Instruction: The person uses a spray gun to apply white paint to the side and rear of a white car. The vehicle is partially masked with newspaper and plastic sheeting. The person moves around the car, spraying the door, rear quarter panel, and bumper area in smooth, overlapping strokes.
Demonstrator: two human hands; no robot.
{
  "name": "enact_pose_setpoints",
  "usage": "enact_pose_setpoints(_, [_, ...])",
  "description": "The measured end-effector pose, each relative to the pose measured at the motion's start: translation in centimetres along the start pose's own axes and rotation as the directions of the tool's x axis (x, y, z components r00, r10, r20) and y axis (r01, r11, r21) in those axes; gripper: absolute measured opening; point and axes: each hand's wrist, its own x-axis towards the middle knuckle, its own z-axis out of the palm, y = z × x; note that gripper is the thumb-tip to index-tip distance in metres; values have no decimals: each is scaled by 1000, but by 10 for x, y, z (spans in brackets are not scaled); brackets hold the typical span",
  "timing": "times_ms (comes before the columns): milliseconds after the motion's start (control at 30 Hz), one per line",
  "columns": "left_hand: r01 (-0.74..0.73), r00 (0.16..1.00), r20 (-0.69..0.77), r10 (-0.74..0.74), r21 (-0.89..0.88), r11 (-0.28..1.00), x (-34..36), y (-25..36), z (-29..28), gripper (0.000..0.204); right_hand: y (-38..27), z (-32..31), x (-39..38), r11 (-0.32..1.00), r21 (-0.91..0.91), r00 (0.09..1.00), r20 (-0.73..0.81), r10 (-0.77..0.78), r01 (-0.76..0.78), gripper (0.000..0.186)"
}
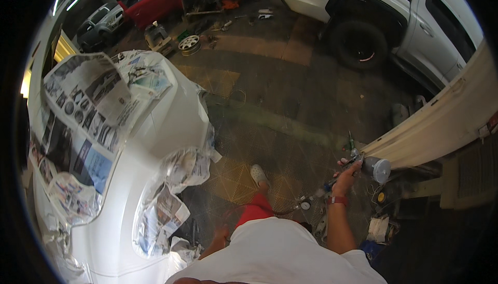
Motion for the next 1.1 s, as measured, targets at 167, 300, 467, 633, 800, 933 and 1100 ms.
enact_pose_setpoints(167, [-262, 863, 362, 353, -277, 925, 31, 240, -33, 53, -7, 125, 24, 997, -20, 997, 40, -70, 71, 67])
enact_pose_setpoints(300, [-430, 604, 502, 619, -448, 784, 29, 439, -64, 56, 6, 235, 45, 993, -118, 980, 194, 42, -19, 65])
enact_pose_setpoints(467, [-57, 302, 582, 755, -779, 624, -8, 596, -115, 47, -10, 351, 34, 965, -258, 917, 396, 51, 58, 67])
enact_pose_setpoints(633, [195, 293, 537, 791, -844, 500, 28, 654, -112, 41, -20, 427, 50, 966, -222, 780, 625, 35, 135, 66])
enact_pose_setpoints(800, [279, 323, 485, 812, -869, 408, 46, 699, -126, 28, -12, 479, 98, 976, -203, 701, 707, 93, 75, 61])
enact_pose_setpoints(933, [262, 440, 429, 788, -901, 345, 59, 726, -108, 30, -19, 511, 128, 980, -197, 615, 775, 144, 20, 61])
enact_pose_setpoints(1100, [232, 612, 376, 696, -927, 296, 33, 769, -94, 35, -23, 531, 181, 980, -185, 472, 859, 196, -71, 56])
